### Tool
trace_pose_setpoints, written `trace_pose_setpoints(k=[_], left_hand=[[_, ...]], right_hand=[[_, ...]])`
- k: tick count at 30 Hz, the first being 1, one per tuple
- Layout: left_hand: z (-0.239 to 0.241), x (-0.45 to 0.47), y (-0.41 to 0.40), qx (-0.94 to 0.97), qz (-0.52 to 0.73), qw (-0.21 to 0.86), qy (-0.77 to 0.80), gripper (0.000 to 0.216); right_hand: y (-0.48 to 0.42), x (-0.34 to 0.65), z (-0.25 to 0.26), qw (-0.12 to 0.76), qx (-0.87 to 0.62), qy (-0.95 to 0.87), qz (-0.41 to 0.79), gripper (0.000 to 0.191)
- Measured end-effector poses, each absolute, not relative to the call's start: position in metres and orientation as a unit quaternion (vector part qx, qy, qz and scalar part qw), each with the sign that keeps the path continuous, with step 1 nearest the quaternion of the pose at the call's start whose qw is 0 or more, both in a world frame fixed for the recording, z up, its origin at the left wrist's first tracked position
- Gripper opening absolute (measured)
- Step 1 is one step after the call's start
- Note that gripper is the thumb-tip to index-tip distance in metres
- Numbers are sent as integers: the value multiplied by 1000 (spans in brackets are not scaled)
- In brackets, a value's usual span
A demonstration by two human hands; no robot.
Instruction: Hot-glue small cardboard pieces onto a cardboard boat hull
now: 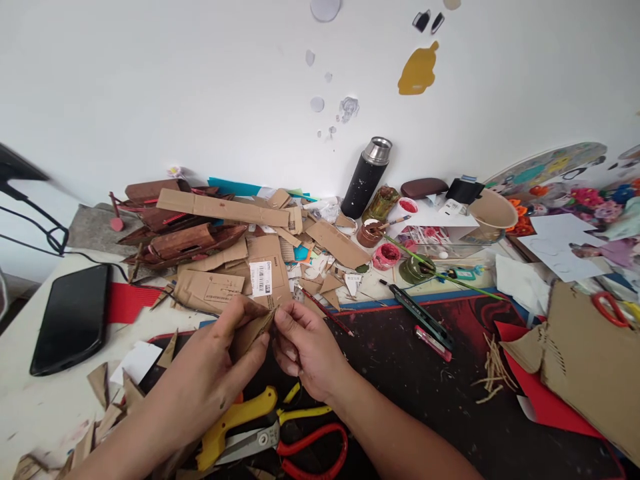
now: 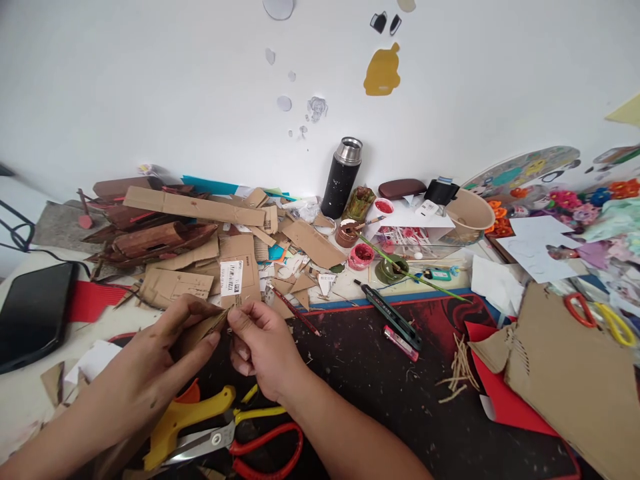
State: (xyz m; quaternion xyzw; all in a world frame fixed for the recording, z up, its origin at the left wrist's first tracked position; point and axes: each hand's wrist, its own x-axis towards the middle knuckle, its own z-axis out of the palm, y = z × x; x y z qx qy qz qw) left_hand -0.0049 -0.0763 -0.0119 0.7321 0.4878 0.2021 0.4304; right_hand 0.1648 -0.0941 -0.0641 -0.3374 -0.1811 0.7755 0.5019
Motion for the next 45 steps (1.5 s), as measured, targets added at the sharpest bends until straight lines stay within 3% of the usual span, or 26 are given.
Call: trace_pose_setpoints(k=[45], left_hand=[[-7, 4, -75, 729, 229, 427, 484, 18]], right_hand=[[-95, 164, -62, 504, -359, -180, 765, 60]])
